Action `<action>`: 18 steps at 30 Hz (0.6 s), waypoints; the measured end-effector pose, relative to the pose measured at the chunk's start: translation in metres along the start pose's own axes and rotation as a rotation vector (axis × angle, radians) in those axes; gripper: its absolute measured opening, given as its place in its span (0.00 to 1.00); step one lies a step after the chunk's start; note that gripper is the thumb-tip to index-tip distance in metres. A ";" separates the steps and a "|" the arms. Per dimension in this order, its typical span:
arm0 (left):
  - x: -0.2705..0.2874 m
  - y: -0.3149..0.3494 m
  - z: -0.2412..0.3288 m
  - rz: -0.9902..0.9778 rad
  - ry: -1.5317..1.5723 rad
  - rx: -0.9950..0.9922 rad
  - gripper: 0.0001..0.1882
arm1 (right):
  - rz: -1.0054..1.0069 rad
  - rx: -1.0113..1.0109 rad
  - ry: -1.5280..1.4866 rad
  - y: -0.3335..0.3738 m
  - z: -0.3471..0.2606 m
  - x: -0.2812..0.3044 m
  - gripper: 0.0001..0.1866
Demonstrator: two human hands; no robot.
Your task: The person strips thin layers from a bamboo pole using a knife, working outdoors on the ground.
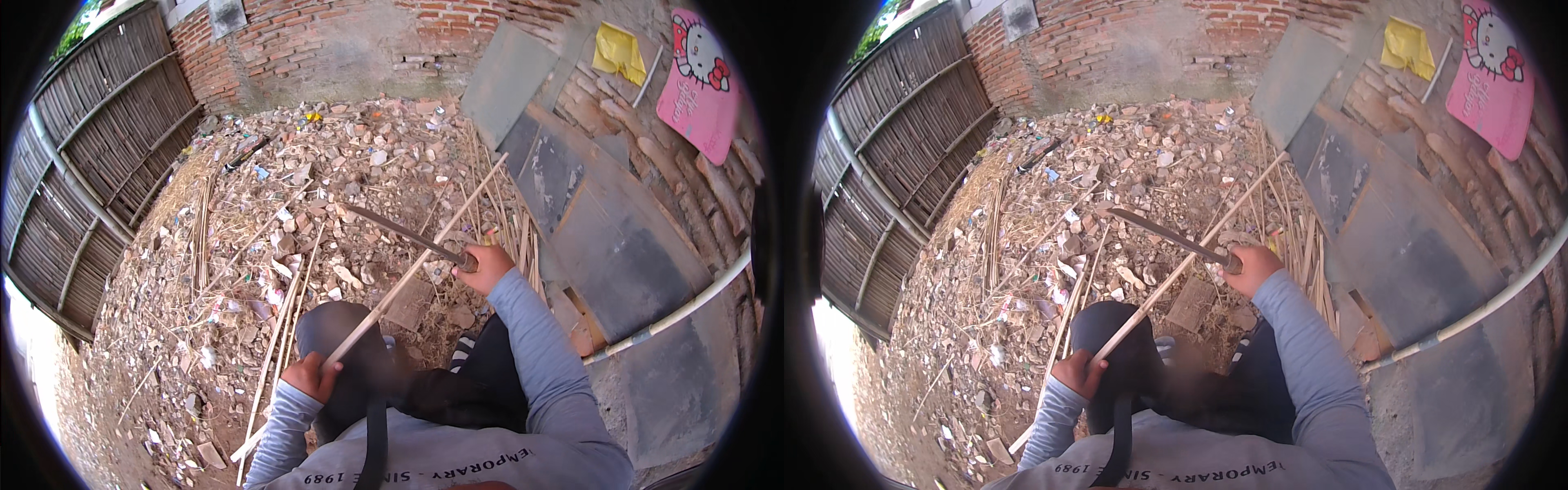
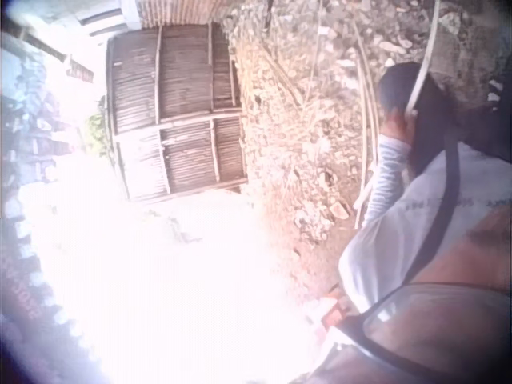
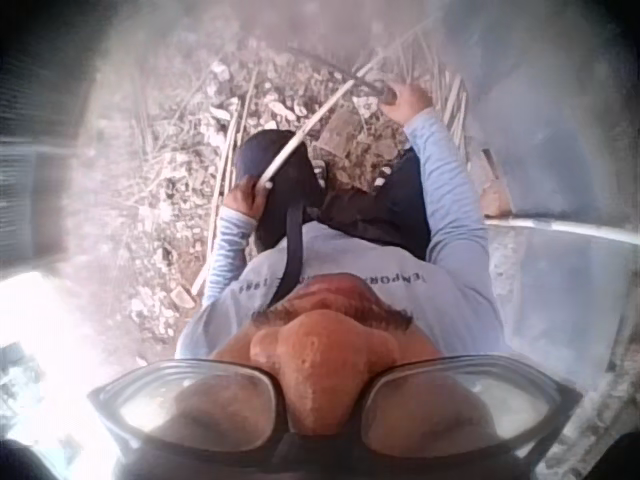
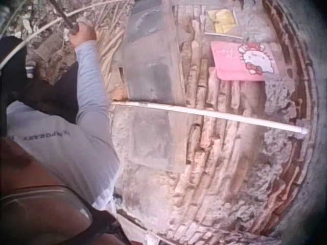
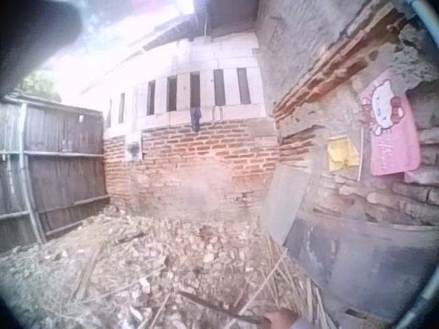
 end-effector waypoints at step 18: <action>-0.038 -0.049 0.046 -0.235 0.199 0.013 0.21 | -0.008 -0.180 -0.084 0.008 0.050 -0.022 0.23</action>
Point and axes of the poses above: each hand's wrist, its own y-axis away from the middle knuckle, its own x-axis out of the back of the hand, z = x × y, the point moved 8 cm from there along -y, towards the middle knuckle, and after that the axes turned 13 degrees about y, right-handed, at the moved point
